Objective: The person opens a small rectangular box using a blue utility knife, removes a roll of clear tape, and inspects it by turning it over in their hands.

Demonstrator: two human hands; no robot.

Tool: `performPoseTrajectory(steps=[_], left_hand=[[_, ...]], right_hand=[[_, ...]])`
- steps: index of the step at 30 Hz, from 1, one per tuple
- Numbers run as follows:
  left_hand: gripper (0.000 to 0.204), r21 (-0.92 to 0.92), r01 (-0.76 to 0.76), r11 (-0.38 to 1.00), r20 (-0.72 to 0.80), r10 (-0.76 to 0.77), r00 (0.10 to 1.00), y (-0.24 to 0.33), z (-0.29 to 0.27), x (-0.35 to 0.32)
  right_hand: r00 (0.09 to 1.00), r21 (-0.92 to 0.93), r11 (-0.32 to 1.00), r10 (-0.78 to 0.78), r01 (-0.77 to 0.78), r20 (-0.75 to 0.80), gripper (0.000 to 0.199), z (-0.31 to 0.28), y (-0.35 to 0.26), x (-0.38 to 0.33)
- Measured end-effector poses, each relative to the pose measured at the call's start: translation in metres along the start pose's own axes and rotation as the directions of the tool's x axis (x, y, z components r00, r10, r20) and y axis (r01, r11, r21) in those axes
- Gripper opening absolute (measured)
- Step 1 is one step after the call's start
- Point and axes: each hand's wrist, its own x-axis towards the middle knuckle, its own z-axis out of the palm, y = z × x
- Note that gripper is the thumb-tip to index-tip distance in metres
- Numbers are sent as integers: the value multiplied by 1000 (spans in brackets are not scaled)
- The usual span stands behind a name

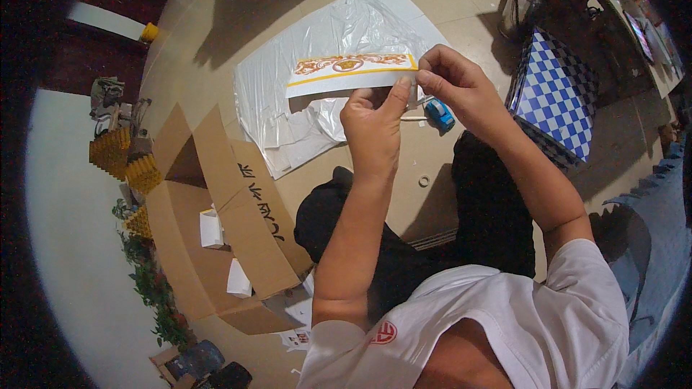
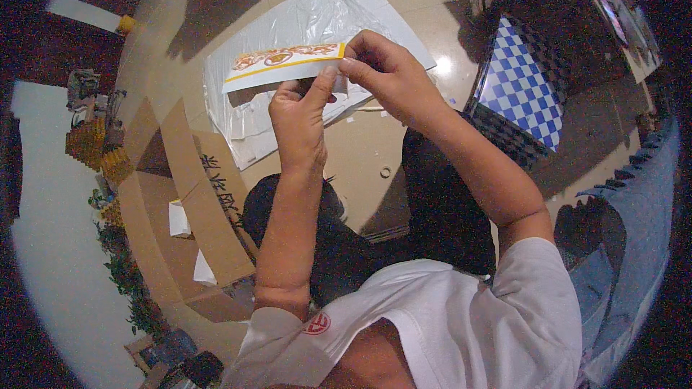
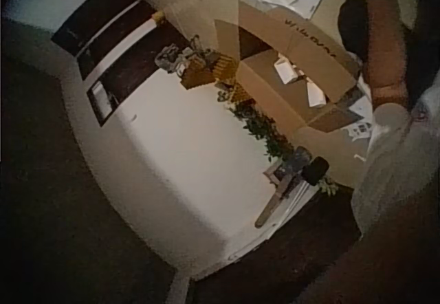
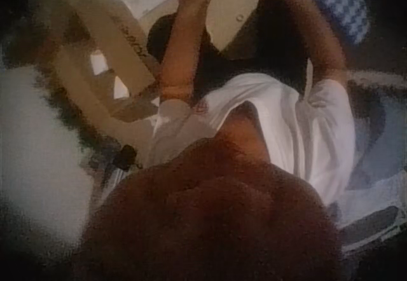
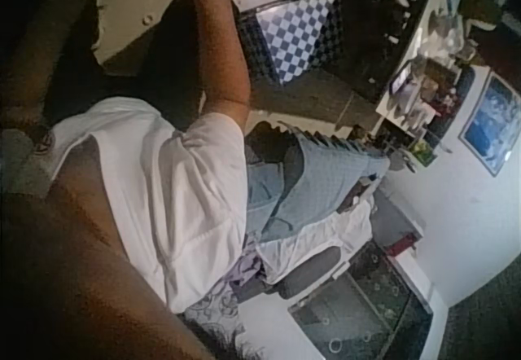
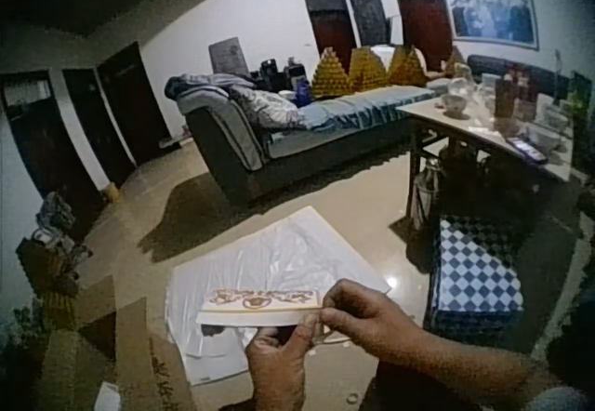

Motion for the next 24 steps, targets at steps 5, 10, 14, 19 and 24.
performPoseTrajectory(steps=[5, 10, 14, 19, 24], left_hand=[[26, -200, 72, 977, -65, -86, 994, -10, -3, 4], [25, -153, -5, 988, -144, -18, 989, -10, 8, 2], [24, -142, -33, 989, -164, 10, 986, -6, 16, -2], [22, -141, -85, 986, -169, 60, 984, -5, 17, -3], [21, -148, -78, 986, -156, 54, 986, -7, 18, -2]], right_hand=[[996, 126, 988, 91, -88, -24, 19, 5, -5, -4], [994, 162, 986, 52, -36, -93, 17, 11, 8, -6], [989, 132, 991, 16, 4, -149, 17, 14, 6, -6], [986, 141, 989, -23, 46, -164, 18, 19, 0, -8], [985, 150, 987, -27, 53, -171, 18, 19, 1, -8]])
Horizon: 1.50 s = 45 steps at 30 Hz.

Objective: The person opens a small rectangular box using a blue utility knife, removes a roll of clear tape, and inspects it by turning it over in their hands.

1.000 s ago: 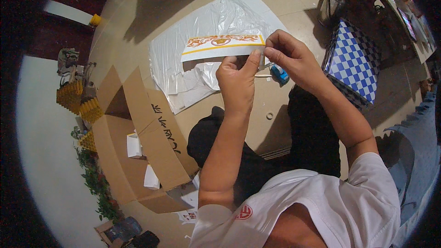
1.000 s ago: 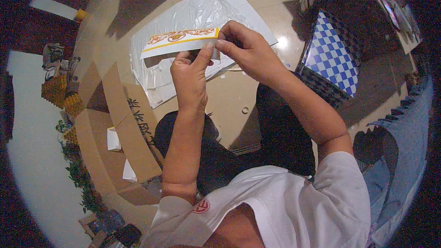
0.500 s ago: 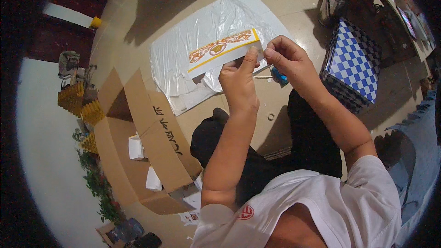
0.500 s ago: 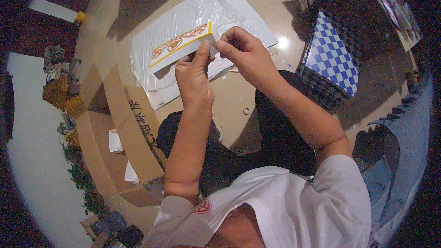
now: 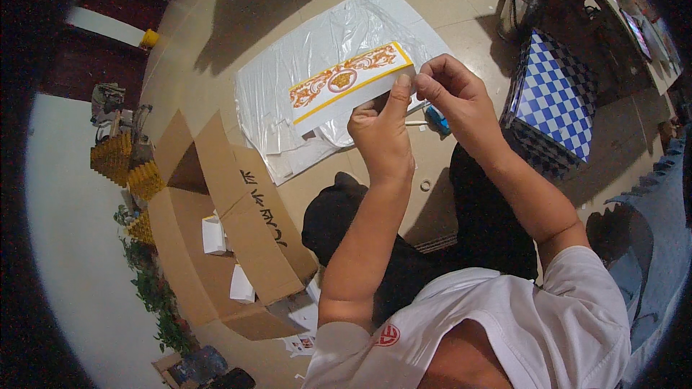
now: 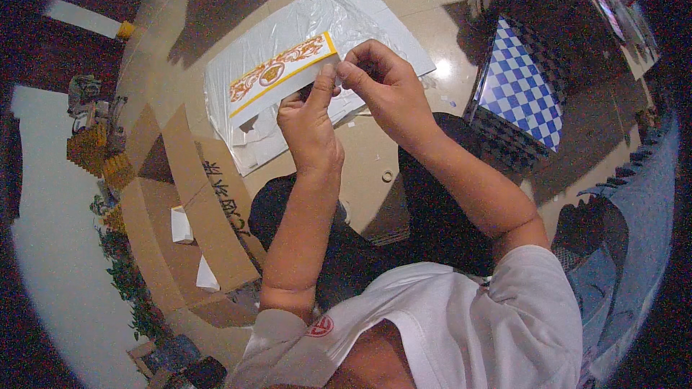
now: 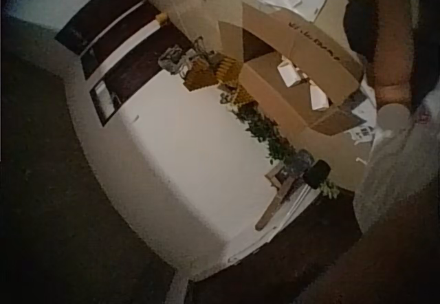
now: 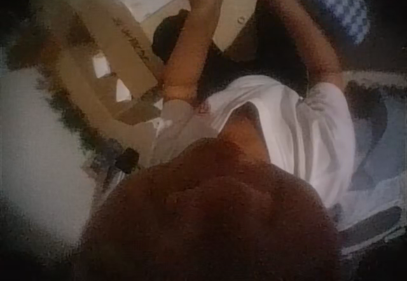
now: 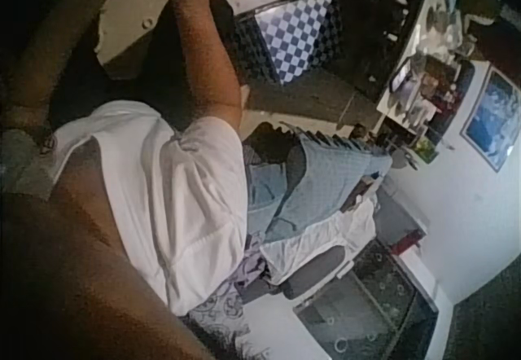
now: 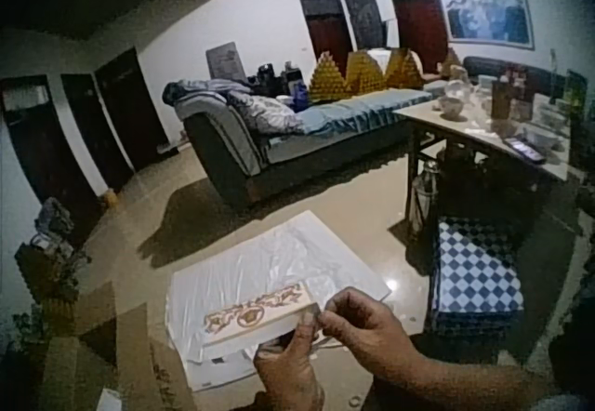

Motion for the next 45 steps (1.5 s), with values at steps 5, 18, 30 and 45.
performPoseTrajectory(steps=[5, 18, 30, 45], left_hand=[[21, 103, -85, 991, 29, 83, 996, 7, 2, -5], [18, 271, -292, 917, 94, 277, 956, 9, 2, -8], [14, 360, -413, 837, 130, 393, 910, 1, -1, -6], [17, 350, -486, 801, 128, 473, 871, -4, -2, -5]], right_hand=[[1000, -24, 1000, 20, -20, -9, 18, 1, -4, 0], [976, 89, 973, 217, -215, -17, 23, -1, -17, -1], [944, 198, 923, 329, -329, 34, 24, -1, -18, 1], [914, 215, 889, 392, -405, 101, 27, -4, -18, 0]])
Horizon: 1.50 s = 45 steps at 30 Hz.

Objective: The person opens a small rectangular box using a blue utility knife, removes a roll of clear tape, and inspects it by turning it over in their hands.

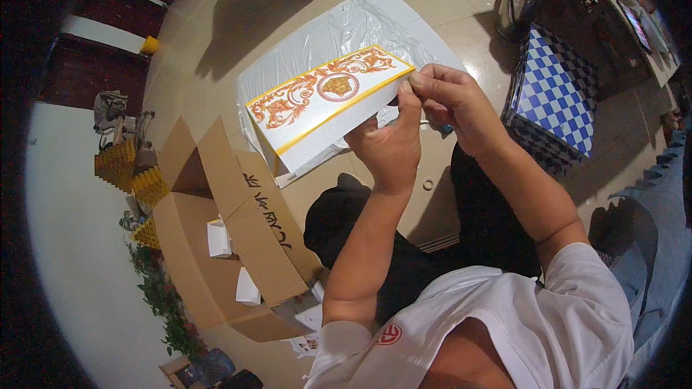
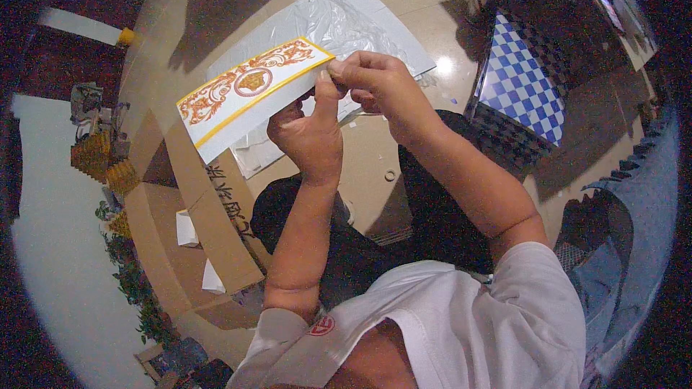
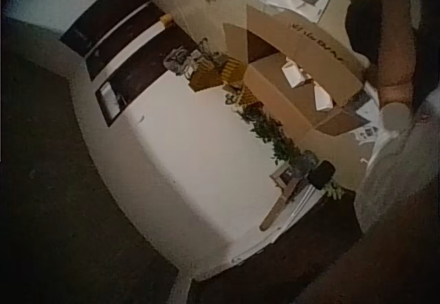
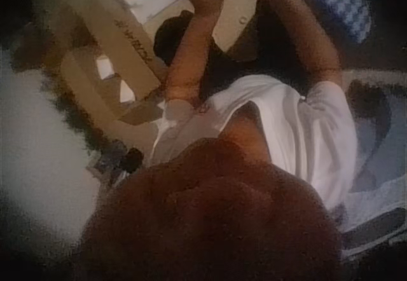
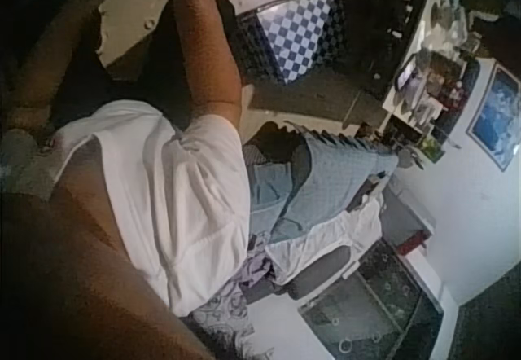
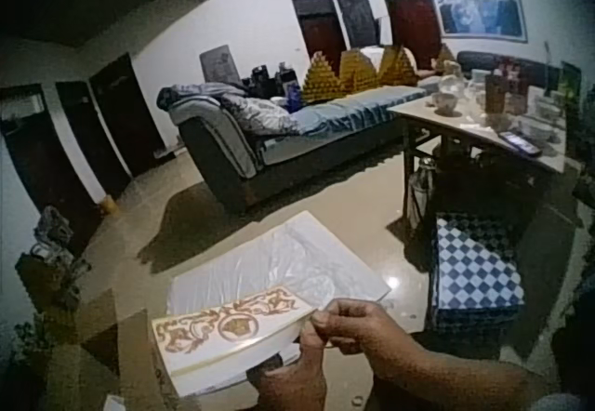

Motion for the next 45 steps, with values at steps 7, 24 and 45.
performPoseTrajectory(steps=[7, 24, 45], left_hand=[[18, 7, 8, 1000, -19, -8, 1000, 5, 1, -4], [19, -165, 287, 943, -6, -293, 956, 23, -2, 6], [26, 6, 649, 760, 725, -451, 520, 16, -38, 24]], right_hand=[[999, -28, 999, -43, 42, -30, 26, 2, 1, 2], [997, -263, 963, 66, -55, 30, 41, 7, 4, 2], [973, -352, 909, -232, 224, 21, 75, -32, -3, 16]])
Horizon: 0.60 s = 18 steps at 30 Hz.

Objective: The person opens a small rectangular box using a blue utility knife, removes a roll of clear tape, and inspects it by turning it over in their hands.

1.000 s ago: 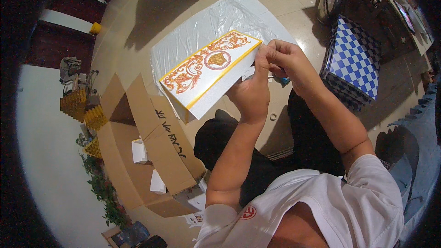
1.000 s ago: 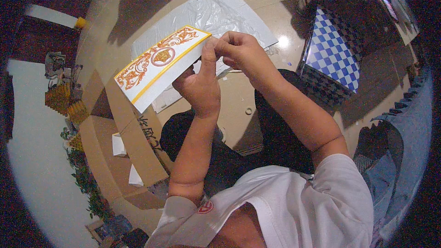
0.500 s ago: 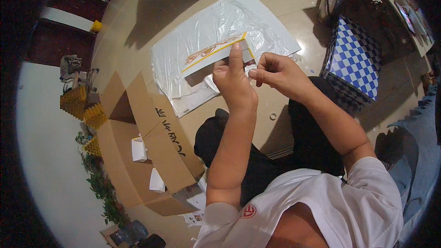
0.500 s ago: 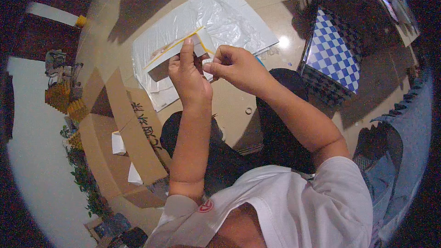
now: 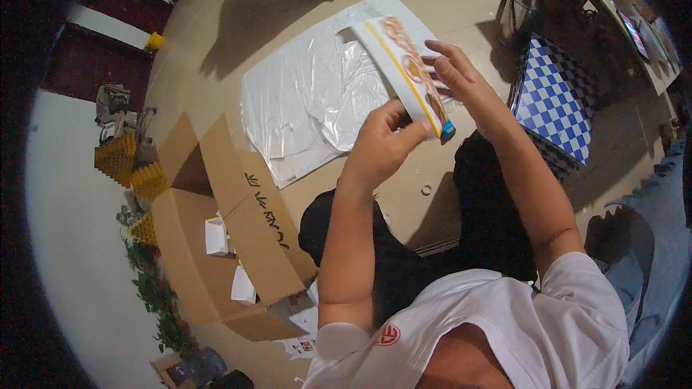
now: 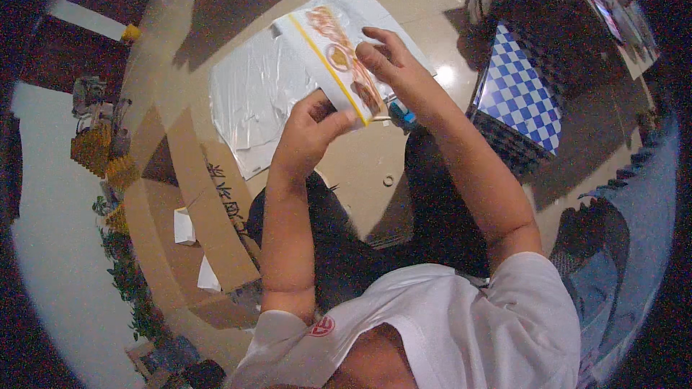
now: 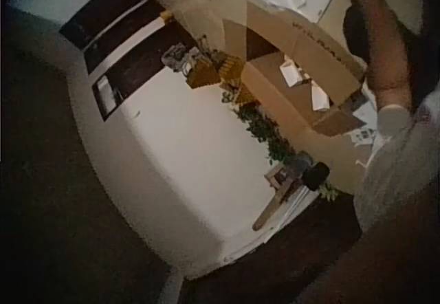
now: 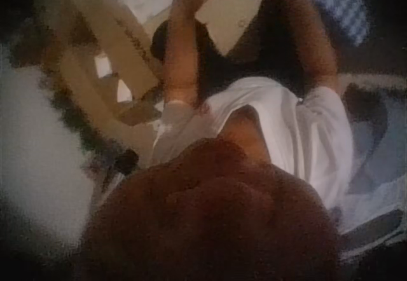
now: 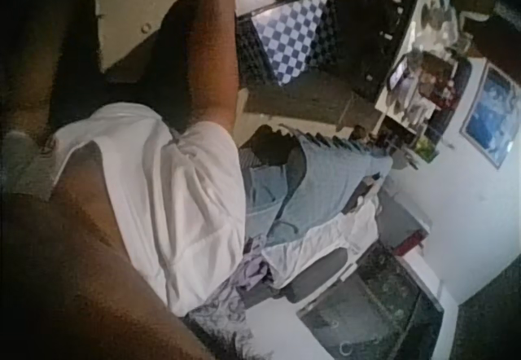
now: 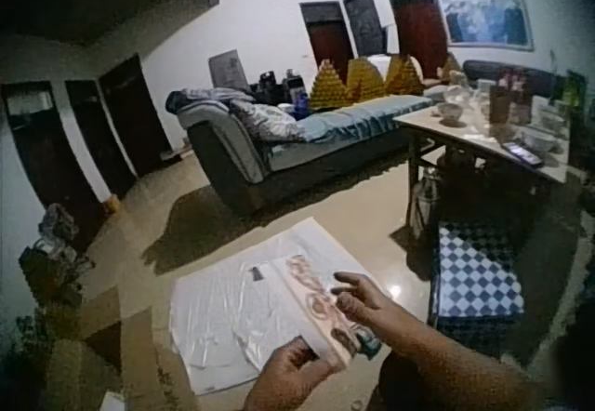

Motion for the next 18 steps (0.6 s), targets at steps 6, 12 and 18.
performPoseTrajectory(steps=[6, 12, 18], left_hand=[[33, 451, 218, 866, 263, -362, 894, 2, -9, -10], [30, 425, 65, 903, 170, -150, 974, -1, -8, -13], [36, 451, 151, 880, 232, -279, 932, 11, -7, -15]], right_hand=[[996, 192, 980, -63, 48, 71, 84, 5, -6, -8], [990, 152, 985, -96, 81, 99, 73, 14, -8, -12], [977, -11, 978, -207, 208, 50, 64, 15, -4, -12]])
